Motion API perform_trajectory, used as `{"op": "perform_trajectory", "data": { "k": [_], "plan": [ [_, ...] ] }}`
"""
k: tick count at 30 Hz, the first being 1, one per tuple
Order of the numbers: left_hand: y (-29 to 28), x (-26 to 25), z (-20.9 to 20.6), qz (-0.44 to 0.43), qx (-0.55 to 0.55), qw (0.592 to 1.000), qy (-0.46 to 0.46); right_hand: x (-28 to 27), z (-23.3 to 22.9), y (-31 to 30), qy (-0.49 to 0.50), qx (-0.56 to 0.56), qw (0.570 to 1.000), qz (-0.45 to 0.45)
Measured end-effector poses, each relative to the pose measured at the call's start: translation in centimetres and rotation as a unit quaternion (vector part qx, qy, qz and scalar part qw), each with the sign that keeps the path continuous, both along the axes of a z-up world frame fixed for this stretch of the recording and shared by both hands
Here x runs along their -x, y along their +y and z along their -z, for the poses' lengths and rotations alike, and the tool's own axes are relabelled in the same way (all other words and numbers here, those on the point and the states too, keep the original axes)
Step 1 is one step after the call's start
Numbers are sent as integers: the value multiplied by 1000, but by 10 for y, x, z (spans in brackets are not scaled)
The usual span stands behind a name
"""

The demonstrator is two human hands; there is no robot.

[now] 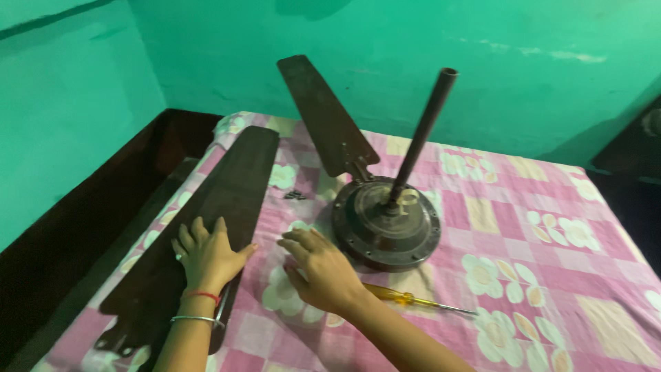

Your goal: The person attaches three fan blades to a ceiling fan motor housing using a screwdriver. They align each blade, insert screws, and tighten them sequentially to secure the blades in place.

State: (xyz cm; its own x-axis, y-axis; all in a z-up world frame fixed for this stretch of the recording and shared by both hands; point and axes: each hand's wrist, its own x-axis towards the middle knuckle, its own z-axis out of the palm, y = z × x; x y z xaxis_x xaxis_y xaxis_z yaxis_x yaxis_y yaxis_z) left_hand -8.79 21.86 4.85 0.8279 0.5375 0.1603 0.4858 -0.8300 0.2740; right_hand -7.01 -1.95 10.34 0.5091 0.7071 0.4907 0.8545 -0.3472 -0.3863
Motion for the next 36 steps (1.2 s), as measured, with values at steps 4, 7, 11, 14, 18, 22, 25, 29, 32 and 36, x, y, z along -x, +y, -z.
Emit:
{"op": "perform_trajectory", "data": {
  "k": [4,7,11,14,18,22,25,29,32,36],
  "plan": [
    [4,10,0,-4,22,1000,21,-13,33,56,-41,108,992,-54],
    [1,9,2,-21,12,1000,-17,-19,50,81,-47,113,991,-57],
    [1,7,-4,-50,44,998,2,-24,58,91,-25,96,994,-45],
    [-2,9,-13,-50,39,998,14,-21,58,89,-1,37,998,-40],
    [-2,13,-25,-52,54,997,-17,-21,55,90,21,40,998,-41],
    [-8,14,-30,-63,46,996,-36,-21,53,89,31,41,998,-24],
    [-12,15,-31,-62,36,996,-60,-19,56,85,27,43,999,-18],
    [-12,20,-34,-64,51,994,-78,-19,57,82,8,69,998,-1],
    [-14,31,-39,-71,49,991,-98,-17,47,74,-30,110,993,-7],
    [-14,47,-61,-64,44,983,-168,-16,10,61,-200,167,965,-21]
  ]
}}
